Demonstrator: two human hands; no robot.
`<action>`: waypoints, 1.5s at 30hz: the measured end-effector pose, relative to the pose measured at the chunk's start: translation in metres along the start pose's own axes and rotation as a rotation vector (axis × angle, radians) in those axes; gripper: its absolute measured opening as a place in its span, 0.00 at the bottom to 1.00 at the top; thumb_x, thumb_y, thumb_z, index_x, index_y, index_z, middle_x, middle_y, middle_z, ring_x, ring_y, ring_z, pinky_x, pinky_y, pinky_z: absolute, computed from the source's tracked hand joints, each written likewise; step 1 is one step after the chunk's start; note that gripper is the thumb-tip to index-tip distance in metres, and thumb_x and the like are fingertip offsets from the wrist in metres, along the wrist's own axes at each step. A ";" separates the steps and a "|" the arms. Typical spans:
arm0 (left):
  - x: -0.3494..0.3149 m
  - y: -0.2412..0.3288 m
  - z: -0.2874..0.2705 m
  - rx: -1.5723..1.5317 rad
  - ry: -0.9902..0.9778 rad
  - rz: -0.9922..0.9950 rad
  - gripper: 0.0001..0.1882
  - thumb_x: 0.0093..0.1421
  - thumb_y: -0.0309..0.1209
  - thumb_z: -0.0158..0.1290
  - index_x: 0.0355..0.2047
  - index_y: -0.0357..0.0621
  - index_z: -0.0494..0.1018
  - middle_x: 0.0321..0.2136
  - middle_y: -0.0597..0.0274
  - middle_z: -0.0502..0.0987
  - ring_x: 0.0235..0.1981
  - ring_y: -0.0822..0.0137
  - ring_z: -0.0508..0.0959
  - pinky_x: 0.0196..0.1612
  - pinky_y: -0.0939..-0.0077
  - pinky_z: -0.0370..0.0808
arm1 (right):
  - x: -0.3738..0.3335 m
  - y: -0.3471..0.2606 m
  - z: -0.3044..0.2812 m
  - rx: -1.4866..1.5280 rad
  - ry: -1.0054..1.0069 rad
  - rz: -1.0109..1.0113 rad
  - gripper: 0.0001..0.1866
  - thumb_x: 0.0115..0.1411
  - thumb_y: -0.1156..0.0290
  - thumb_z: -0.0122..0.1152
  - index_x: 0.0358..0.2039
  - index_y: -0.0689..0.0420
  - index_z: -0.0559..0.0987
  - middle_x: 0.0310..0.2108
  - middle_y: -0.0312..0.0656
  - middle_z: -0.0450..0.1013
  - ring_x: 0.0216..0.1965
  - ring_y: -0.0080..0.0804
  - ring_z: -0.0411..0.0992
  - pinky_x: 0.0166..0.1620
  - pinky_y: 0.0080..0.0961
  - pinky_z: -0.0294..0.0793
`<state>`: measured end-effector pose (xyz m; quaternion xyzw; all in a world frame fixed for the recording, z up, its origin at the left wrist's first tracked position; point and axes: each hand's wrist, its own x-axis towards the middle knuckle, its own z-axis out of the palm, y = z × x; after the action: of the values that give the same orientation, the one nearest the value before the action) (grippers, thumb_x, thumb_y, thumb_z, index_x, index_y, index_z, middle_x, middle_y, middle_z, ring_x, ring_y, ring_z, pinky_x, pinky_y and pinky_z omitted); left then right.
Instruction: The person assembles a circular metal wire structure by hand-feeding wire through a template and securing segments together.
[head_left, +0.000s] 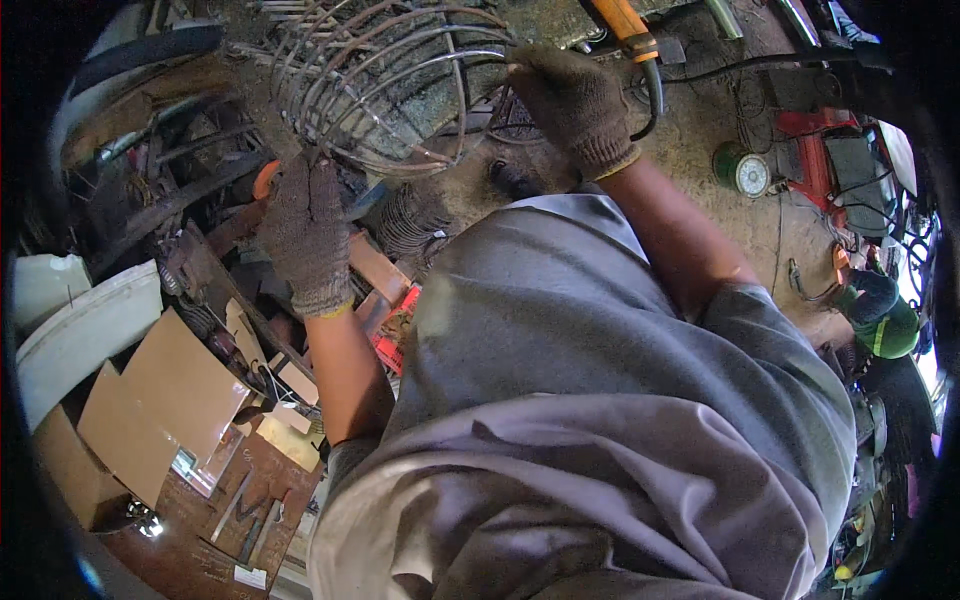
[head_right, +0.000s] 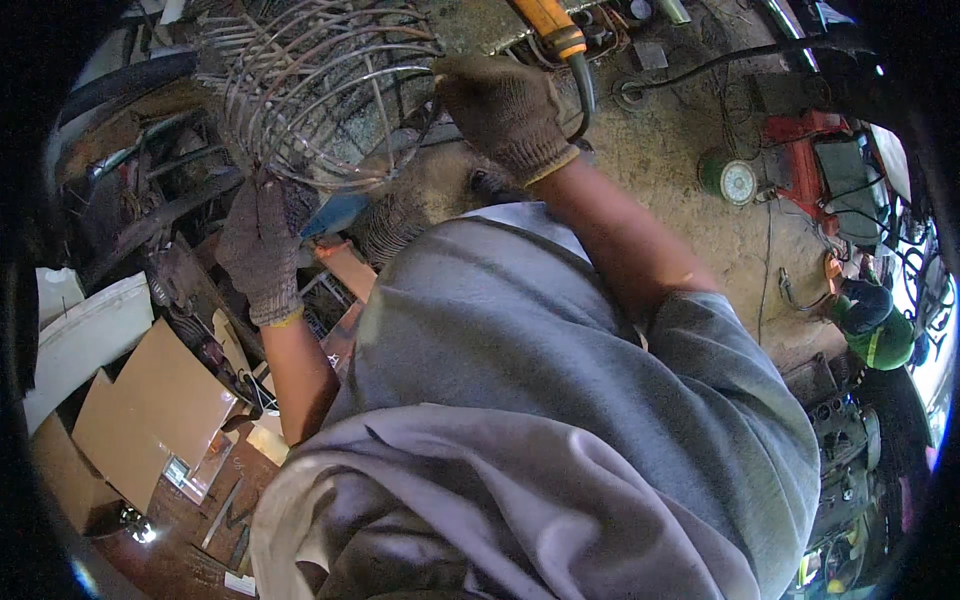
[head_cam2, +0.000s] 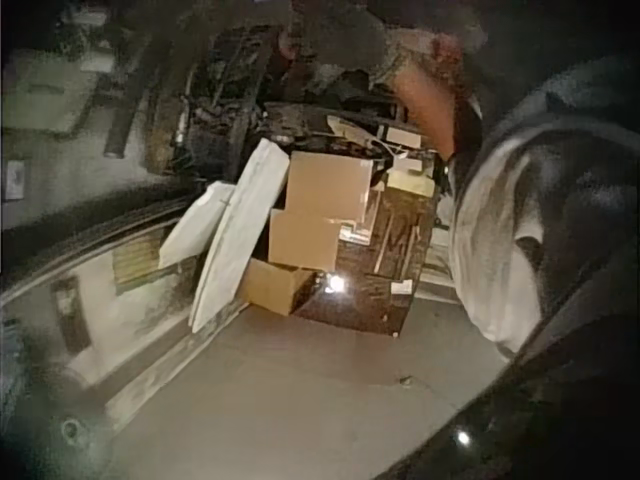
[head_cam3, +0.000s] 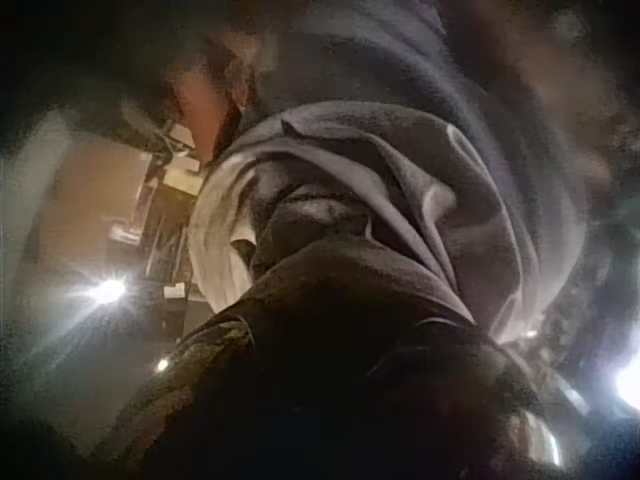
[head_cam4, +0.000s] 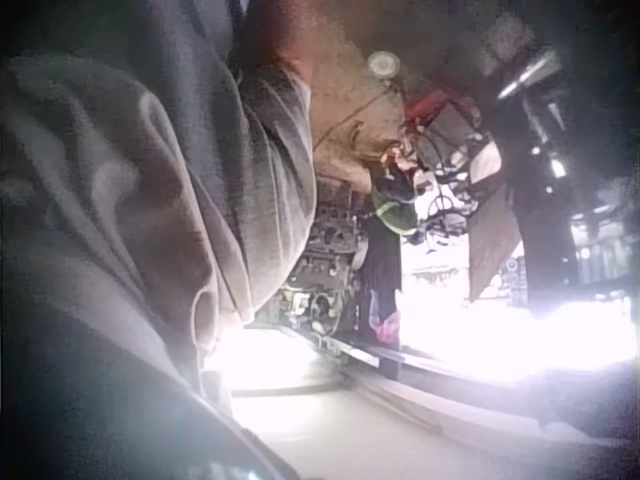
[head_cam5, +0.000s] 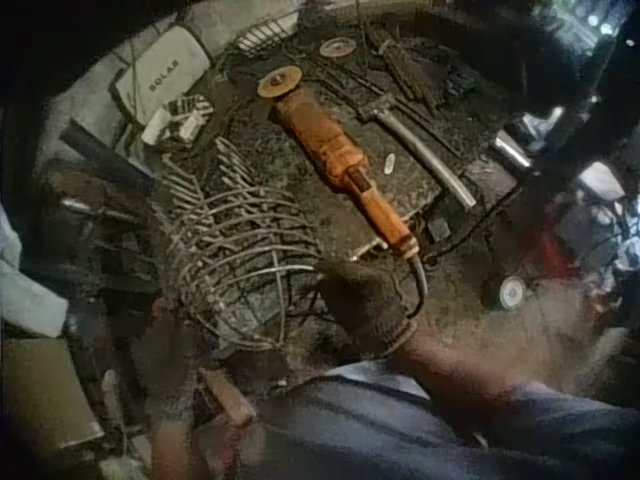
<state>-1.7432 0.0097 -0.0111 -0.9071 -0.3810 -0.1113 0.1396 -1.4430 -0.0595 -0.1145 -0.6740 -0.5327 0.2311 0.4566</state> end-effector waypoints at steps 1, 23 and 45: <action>0.000 0.000 -0.003 -0.001 -0.018 -0.032 0.12 0.63 0.31 0.55 0.47 0.46 0.78 0.41 0.55 0.82 0.37 0.55 0.83 0.40 0.61 0.80 | 0.000 0.001 0.003 0.030 0.015 -0.004 0.11 0.61 0.65 0.65 0.42 0.54 0.83 0.32 0.45 0.80 0.34 0.32 0.80 0.39 0.27 0.78; 0.007 0.023 -0.006 -0.126 0.014 -0.359 0.15 0.63 0.40 0.56 0.45 0.46 0.80 0.35 0.51 0.83 0.33 0.50 0.82 0.37 0.57 0.77 | 0.001 0.001 0.003 0.029 0.049 0.002 0.10 0.61 0.64 0.64 0.41 0.51 0.83 0.31 0.46 0.80 0.33 0.39 0.80 0.36 0.32 0.78; 0.005 0.017 -0.004 -0.211 0.029 -0.320 0.12 0.63 0.34 0.57 0.45 0.47 0.80 0.36 0.53 0.83 0.34 0.54 0.83 0.40 0.65 0.79 | -0.002 -0.008 0.005 0.055 0.034 0.276 0.14 0.61 0.63 0.65 0.42 0.57 0.84 0.32 0.46 0.81 0.33 0.32 0.80 0.39 0.28 0.77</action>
<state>-1.7278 -0.0003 -0.0086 -0.8428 -0.5048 -0.1846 0.0297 -1.4516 -0.0598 -0.1098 -0.7320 -0.4207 0.2946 0.4477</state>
